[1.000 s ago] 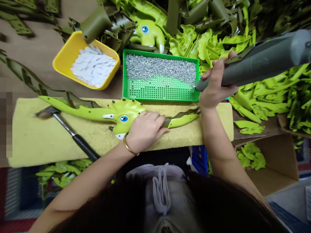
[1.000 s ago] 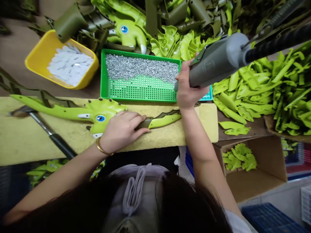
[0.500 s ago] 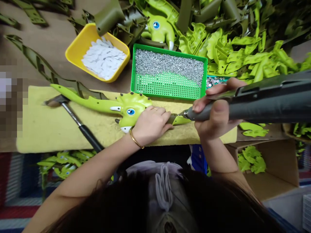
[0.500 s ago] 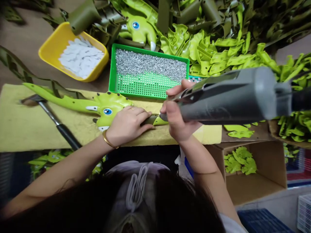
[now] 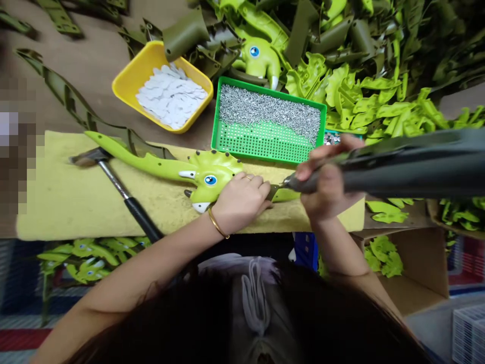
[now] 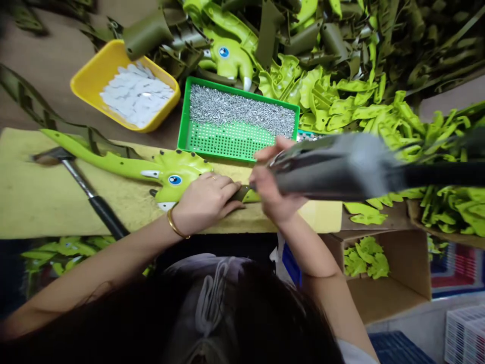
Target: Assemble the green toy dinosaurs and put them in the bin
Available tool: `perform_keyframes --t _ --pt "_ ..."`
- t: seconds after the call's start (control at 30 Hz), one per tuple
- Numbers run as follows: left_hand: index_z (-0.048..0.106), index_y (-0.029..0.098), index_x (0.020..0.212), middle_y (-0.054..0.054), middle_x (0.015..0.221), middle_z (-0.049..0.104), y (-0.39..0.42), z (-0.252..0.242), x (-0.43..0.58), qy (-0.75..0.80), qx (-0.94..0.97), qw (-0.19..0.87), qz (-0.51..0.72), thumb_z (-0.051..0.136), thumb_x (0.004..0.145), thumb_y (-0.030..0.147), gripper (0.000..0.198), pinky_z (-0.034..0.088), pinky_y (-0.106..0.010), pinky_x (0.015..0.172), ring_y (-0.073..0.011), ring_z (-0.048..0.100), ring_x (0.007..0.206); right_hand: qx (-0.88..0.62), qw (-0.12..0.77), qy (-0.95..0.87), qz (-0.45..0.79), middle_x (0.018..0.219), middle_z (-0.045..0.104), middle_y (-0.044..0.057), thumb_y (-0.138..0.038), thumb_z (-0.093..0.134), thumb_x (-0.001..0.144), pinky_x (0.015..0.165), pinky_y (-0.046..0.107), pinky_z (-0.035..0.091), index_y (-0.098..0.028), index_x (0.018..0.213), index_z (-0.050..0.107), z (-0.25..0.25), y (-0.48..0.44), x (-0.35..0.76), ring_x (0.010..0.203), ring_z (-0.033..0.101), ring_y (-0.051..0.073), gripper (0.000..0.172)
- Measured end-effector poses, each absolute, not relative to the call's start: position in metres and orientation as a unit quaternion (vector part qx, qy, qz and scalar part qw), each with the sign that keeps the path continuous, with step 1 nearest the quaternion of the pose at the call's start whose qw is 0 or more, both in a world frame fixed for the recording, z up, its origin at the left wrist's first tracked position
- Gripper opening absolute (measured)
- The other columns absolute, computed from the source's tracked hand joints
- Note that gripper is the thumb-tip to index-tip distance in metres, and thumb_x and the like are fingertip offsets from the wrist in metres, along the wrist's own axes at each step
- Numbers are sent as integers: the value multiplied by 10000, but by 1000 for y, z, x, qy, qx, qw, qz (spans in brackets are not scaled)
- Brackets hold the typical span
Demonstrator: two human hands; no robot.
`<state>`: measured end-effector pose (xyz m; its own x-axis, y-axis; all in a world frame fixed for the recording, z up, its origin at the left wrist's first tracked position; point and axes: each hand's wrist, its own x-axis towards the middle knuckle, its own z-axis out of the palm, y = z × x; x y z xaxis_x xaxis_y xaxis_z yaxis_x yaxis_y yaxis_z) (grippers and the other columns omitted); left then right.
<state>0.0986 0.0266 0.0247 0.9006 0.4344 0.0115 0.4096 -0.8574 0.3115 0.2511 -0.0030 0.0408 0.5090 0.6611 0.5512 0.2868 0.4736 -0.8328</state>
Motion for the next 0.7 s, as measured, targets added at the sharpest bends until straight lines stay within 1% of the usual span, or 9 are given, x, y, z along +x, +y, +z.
perform_keyframes --t 0.1,0.17,0.23,0.27,0.37,0.43,0.53,0.6,0.7 --pt "649 77 1069 -133 979 682 24 27 94 198 968 142 67 629 869 407 386 471 -412 854 -281 638 921 -440 810 -388 -9 820 608 -52 -356 657 817 366 202 371 -302 1015 607 48 43 263 434 484 35 212" --pt "629 77 1125 -165 1132 654 22 31 83 191 963 139 132 617 882 387 394 452 -436 966 -301 602 1082 -481 802 -350 -52 865 590 -27 -395 630 841 390 218 396 -268 1053 555 40 70 273 452 479 35 259" --pt "620 98 1141 -174 1189 633 18 35 62 243 938 137 204 586 904 346 345 464 -429 989 -285 584 1138 -545 764 -345 -21 922 579 11 -459 568 880 431 251 447 -237 1144 483 25 85 282 482 482 46 356" --pt "624 113 1120 -166 1150 647 17 36 49 298 916 138 229 572 913 322 298 494 -414 950 -266 604 1100 -566 746 -352 6 933 574 25 -489 530 899 456 269 471 -226 1183 447 17 89 285 496 487 54 395" --pt "626 149 1018 -90 894 678 14 34 10 513 801 168 258 576 905 334 223 554 -357 738 -206 660 823 -581 726 -365 45 914 568 39 -531 459 929 528 316 516 -204 1230 391 -5 89 291 514 489 70 449" --pt "598 161 1020 -37 786 664 13 29 -8 610 698 283 246 613 862 418 302 554 -325 607 -169 647 656 -572 729 -374 42 917 558 40 -550 444 931 558 330 524 -202 1259 377 -16 86 294 525 495 76 482" --pt "531 163 1090 -2 701 667 13 22 -16 616 547 530 202 692 763 496 494 549 -291 484 -160 643 527 -572 703 -419 52 978 553 47 -588 433 925 643 336 538 -237 1335 350 -21 84 295 624 567 107 546" --pt "496 164 1070 1 682 680 14 19 -11 588 473 623 207 756 695 490 561 573 -297 497 -178 668 530 -576 696 -428 25 1001 559 44 -607 455 908 640 323 535 -257 1320 393 -15 85 293 653 587 113 544" --pt "472 171 942 -7 700 702 13 19 4 564 395 673 270 839 598 446 574 611 -314 586 -187 696 575 -543 743 -391 -8 942 574 13 -555 561 871 507 272 488 -246 1185 501 11 81 285 537 536 66 444"
